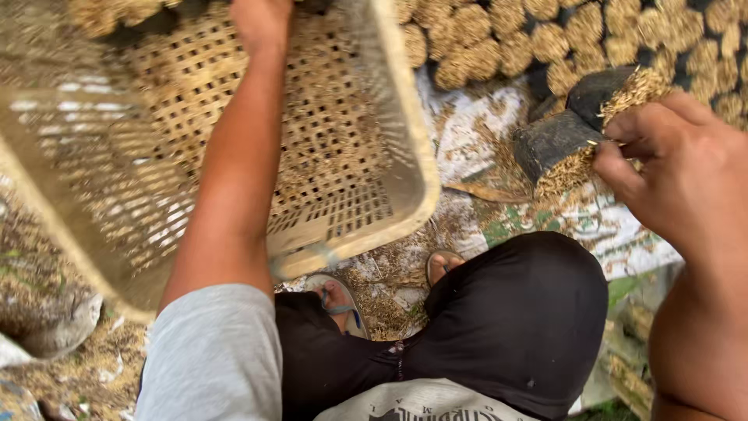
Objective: The person sits on the ground and repeatedly picks up small, round, straw-like pellets from a large pile on a tarp, placing them into a plastic basket. The person handles the pellets by hand, one or two at a time, and continues filling the basket throughout the clip.
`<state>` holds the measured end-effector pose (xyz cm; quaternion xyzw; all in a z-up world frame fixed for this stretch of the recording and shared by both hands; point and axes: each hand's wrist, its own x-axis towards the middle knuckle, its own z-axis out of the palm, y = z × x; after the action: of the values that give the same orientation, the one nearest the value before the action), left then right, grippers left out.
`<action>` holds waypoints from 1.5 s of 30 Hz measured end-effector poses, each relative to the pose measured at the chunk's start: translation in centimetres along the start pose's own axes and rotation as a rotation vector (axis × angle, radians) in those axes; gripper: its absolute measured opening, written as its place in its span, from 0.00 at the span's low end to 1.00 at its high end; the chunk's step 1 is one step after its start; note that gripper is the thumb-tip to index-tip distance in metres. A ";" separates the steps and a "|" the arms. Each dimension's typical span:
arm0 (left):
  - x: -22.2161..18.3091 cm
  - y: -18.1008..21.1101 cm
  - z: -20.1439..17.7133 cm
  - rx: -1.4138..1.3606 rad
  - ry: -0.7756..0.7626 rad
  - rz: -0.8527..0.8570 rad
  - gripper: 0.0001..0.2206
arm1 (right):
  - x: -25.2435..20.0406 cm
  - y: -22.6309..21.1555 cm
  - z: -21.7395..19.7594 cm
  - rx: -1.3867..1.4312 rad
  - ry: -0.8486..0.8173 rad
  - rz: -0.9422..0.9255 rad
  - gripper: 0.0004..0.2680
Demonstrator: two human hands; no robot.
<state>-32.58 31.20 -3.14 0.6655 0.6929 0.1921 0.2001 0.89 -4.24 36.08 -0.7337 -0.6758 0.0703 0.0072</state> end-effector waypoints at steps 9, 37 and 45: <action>-0.1 2.4 0.9 -0.457 0.155 -0.231 0.04 | -0.5 9.6 20.3 0.060 -0.115 0.232 0.03; -35.2 30.6 -24.4 -0.409 -0.743 0.470 0.10 | 6.7 14.9 32.9 0.339 0.055 0.228 0.05; -37.5 23.8 -1.4 -0.235 -0.668 0.478 0.09 | 7.8 16.5 31.5 0.494 -0.095 0.192 0.03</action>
<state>-11.97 -5.34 11.57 0.8058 0.3896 0.0844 0.4379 14.31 -0.64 2.40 -0.7663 -0.5650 0.2678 0.1476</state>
